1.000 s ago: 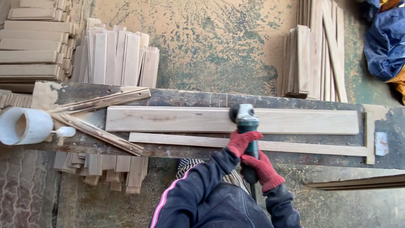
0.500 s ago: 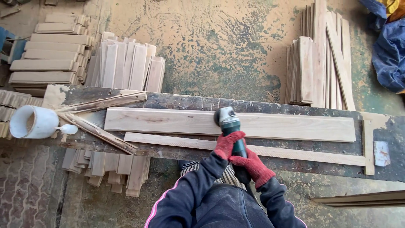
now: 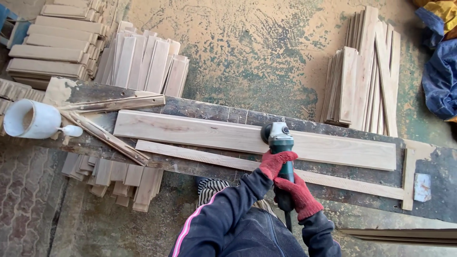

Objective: The person is using an angle grinder with a sanding attachment to sand the surface of a long wooden plank on a workbench.

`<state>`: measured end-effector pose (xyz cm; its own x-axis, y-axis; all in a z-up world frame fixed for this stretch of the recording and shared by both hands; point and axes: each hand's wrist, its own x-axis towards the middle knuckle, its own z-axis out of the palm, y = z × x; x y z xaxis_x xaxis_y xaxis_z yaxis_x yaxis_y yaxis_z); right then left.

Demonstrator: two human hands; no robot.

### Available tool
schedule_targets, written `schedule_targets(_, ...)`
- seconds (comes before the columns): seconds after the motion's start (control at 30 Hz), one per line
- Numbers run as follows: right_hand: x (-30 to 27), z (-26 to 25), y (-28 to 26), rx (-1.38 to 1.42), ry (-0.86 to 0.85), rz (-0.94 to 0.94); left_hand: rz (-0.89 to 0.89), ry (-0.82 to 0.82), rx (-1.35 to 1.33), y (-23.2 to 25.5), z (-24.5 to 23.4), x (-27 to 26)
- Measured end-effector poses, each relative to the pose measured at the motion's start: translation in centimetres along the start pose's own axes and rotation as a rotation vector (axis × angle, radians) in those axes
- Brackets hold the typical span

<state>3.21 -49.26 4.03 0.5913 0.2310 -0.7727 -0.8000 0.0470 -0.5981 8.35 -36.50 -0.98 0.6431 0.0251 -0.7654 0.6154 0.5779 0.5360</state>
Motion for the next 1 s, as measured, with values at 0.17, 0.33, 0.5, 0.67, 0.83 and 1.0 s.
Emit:
schedule_targets(0.17, 1.0, 1.6, -0.2, -0.057, -0.058, -0.018, 0.044, -0.069, -0.098, 1.0, -2.7, -0.9)
schedule_targets(0.33, 2.7, 4.5, -1.0, -0.141, -0.201, 0.033, 0.071, -0.028, -0.213, 3.6, -6.3, -2.8)
schedule_targets(0.5, 3.2, 4.5, -1.1, -0.118, -0.178, 0.034, 0.081, -0.03, -0.211, 4.0, -6.1, -2.0)
schedule_targets(0.67, 2.4, 0.3, 0.5, -0.028, -0.064, 0.021, 0.021, -0.074, -0.038, 1.3, -1.2, 0.1)
schedule_targets(0.83, 1.2, -1.4, 2.4, 0.124, 0.063, 0.021, -0.045, -0.089, 0.235, 0.8, 1.2, -0.1)
schedule_targets(1.0, 1.4, 3.0, 3.5, 0.111, 0.102, 0.018, -0.065, -0.089, 0.264, 3.0, -2.9, -1.1)
